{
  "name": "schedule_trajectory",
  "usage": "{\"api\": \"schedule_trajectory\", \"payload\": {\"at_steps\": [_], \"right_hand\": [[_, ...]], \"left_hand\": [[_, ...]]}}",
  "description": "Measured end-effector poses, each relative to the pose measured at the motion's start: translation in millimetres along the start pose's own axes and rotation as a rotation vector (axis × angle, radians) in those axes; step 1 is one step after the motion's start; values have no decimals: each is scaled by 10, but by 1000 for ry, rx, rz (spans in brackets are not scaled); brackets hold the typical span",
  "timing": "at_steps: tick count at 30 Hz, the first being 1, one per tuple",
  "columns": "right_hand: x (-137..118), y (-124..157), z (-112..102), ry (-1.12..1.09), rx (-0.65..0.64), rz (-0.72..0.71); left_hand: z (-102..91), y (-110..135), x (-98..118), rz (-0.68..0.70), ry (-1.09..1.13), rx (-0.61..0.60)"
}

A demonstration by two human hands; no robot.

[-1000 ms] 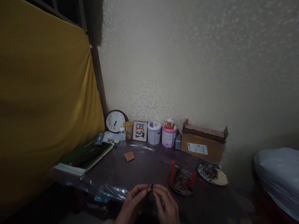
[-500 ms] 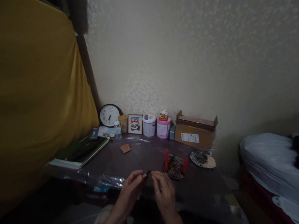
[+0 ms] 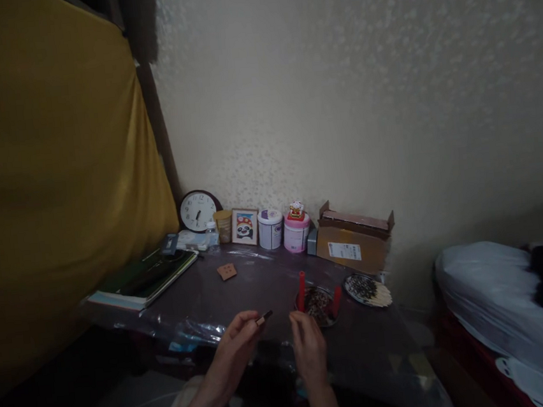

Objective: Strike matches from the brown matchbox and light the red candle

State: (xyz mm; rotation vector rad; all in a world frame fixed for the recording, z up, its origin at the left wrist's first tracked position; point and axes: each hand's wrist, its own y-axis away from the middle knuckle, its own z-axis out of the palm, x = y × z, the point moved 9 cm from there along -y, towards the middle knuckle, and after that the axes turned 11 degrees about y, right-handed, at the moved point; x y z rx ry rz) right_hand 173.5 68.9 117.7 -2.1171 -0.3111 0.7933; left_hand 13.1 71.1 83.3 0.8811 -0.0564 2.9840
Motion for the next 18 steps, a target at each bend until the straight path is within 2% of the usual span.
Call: {"api": "schedule_trajectory", "payload": {"at_steps": [3, 7, 13, 18], "right_hand": [[246, 0, -19, -73, 21, 202], [191, -15, -48, -284, -6, 337], [-35, 2, 30, -500, -89, 383], [-103, 25, -6, -418, -80, 308]], "left_hand": [[-38, -9, -8, -1, -7, 3], [-81, -33, -63, -9, 4, 13], [-80, -25, -107, -29, 12, 14], [-42, 13, -102, -38, 6, 0]]}}
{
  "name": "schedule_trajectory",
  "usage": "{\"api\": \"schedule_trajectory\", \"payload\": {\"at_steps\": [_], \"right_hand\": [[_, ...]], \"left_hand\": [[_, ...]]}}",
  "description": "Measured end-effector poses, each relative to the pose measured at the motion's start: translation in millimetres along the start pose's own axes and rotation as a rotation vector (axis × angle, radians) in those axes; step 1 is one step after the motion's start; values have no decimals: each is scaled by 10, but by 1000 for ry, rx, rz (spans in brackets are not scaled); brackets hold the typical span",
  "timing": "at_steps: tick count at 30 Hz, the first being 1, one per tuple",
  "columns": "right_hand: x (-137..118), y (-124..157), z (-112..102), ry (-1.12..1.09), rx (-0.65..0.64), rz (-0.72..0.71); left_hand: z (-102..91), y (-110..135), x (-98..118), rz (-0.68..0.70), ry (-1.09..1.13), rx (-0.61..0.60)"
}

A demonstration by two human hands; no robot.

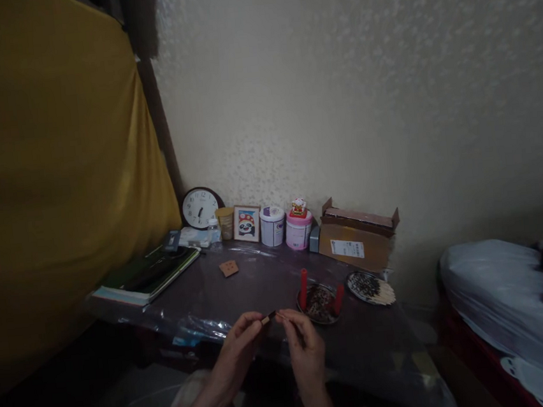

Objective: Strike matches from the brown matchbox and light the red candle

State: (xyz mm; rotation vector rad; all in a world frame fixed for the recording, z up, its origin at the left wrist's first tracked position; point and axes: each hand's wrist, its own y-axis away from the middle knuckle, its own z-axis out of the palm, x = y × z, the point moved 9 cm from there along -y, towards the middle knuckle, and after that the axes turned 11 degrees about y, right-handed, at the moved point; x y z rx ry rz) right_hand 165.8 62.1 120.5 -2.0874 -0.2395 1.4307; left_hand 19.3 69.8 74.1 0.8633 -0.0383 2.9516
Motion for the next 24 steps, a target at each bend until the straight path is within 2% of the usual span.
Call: {"api": "schedule_trajectory", "payload": {"at_steps": [7, 15, 19, 24], "right_hand": [[-64, 18, -19, 110, 20, -51], [-122, 46, 32, 144, -32, -134], [-181, 50, -16, 163, 9, -186], [-112, 69, -29, 229, 44, -192]], "left_hand": [[30, 10, 5, 1, -3, -5], [-2, -6, -12, -6, 5, -1], [-31, -14, -19, -10, -1, 17], [-40, -15, -32, -11, -1, 21]]}}
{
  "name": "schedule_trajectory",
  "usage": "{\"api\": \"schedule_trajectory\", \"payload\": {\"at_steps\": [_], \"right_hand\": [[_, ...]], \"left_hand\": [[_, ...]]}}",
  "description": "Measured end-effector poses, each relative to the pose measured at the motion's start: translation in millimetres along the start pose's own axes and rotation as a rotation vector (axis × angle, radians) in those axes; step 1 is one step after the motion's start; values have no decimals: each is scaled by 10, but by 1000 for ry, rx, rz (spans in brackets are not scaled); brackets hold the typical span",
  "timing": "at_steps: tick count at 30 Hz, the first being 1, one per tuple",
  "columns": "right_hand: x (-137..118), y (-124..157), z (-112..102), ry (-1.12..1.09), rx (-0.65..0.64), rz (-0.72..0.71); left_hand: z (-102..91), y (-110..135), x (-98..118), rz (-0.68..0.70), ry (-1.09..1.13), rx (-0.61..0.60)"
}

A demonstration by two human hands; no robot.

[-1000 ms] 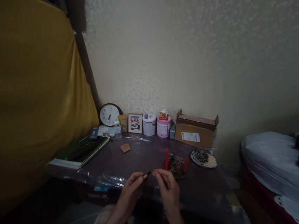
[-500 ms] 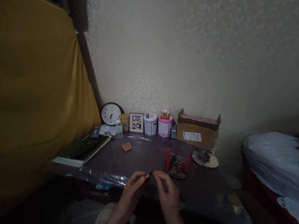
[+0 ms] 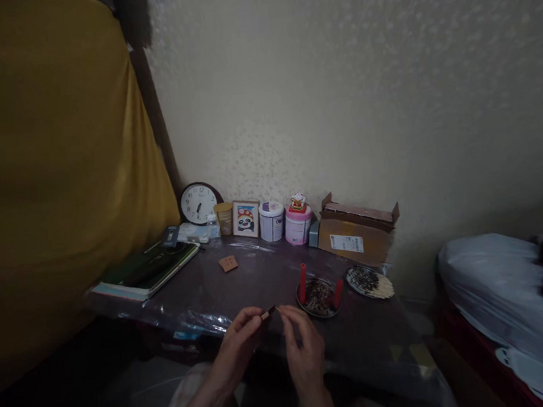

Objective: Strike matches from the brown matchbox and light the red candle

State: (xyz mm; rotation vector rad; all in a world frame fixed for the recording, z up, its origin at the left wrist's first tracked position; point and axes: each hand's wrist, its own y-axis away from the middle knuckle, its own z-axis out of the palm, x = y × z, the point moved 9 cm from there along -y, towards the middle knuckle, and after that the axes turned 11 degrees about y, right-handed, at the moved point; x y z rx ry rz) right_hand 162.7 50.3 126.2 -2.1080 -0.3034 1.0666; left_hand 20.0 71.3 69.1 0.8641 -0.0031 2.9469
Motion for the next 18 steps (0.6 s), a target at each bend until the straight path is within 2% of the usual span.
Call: {"api": "schedule_trajectory", "payload": {"at_steps": [4, 9, 11, 14, 16, 18], "right_hand": [[-58, 0, -9, 33, -1, -70], [-244, -21, -221, 56, 82, -88], [-246, -11, -186, 67, 60, -119], [-66, 3, 20, 112, -30, -180], [172, -16, 68, 141, -1, -127], [411, -46, 47, 153, 36, 4]], "left_hand": [[9, 4, -4, 11, 3, -8], [-16, -27, -17, 11, 4, 0], [-12, -39, -17, 16, 6, 5], [23, -32, 3, 31, 10, 1], [34, -17, 22, 37, 4, -1], [14, -10, 35, 36, -9, -1]]}}
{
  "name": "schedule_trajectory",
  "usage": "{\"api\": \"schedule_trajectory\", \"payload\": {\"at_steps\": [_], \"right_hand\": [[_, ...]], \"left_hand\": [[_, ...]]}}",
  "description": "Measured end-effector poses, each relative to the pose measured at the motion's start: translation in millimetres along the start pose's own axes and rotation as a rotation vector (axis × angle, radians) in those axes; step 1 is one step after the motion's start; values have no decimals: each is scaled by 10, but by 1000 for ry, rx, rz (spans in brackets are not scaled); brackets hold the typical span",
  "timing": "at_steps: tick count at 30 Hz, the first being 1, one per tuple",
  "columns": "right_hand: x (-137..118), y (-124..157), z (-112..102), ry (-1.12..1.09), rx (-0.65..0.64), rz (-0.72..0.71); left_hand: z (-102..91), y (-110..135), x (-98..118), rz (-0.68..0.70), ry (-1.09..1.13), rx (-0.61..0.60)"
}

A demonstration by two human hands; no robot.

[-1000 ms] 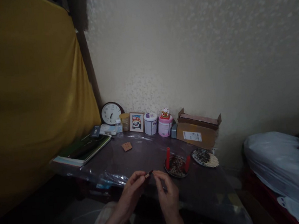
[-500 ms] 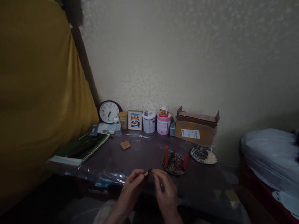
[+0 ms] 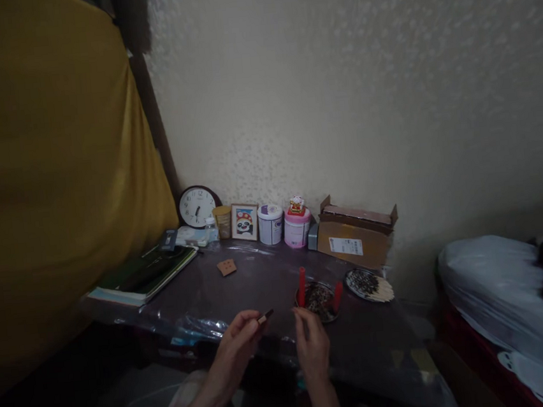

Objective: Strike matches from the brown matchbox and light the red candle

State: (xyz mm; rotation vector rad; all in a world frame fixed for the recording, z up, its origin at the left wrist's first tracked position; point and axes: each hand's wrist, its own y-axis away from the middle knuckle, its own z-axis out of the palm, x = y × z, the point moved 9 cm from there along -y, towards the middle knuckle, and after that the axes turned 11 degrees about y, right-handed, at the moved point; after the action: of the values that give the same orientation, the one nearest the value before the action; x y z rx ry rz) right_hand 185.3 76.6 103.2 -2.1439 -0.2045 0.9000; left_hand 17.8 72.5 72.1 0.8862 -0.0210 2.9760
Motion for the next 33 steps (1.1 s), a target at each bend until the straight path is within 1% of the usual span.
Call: {"api": "schedule_trajectory", "payload": {"at_steps": [2, 3, 6, 8, 11, 14, 17, 20, 24, 30, 33], "right_hand": [[133, -30, -41, -15, 20, 114], [152, -46, -78, -28, 34, 151], [116, -95, -200, -65, 92, 200], [95, -118, -238, -84, 115, 216], [126, -133, -229, -117, 123, 251], [200, -137, -196, -140, 116, 318], [221, -156, -192, -113, 101, 361], [196, -179, -207, -78, 86, 370], [197, -181, -203, -60, 78, 372], [184, -206, -207, -36, 129, 261], [192, -218, -211, -16, 126, 256]], "left_hand": [[-57, -7, 11, 5, -11, 8], [-93, -15, 14, 8, -16, 14], [-194, -44, 9, 10, -29, 29], [-243, -62, 7, 7, -39, 32], [-318, -94, 31, 16, -53, 38], [-426, -137, 77, 33, -68, 51], [-547, -173, 112, 44, -83, 67], [-632, -183, 124, 49, -92, 79], [-679, -177, 118, 37, -105, 79], [-698, -185, 139, 19, -121, 65], [-712, -193, 140, 22, -122, 63]]}}
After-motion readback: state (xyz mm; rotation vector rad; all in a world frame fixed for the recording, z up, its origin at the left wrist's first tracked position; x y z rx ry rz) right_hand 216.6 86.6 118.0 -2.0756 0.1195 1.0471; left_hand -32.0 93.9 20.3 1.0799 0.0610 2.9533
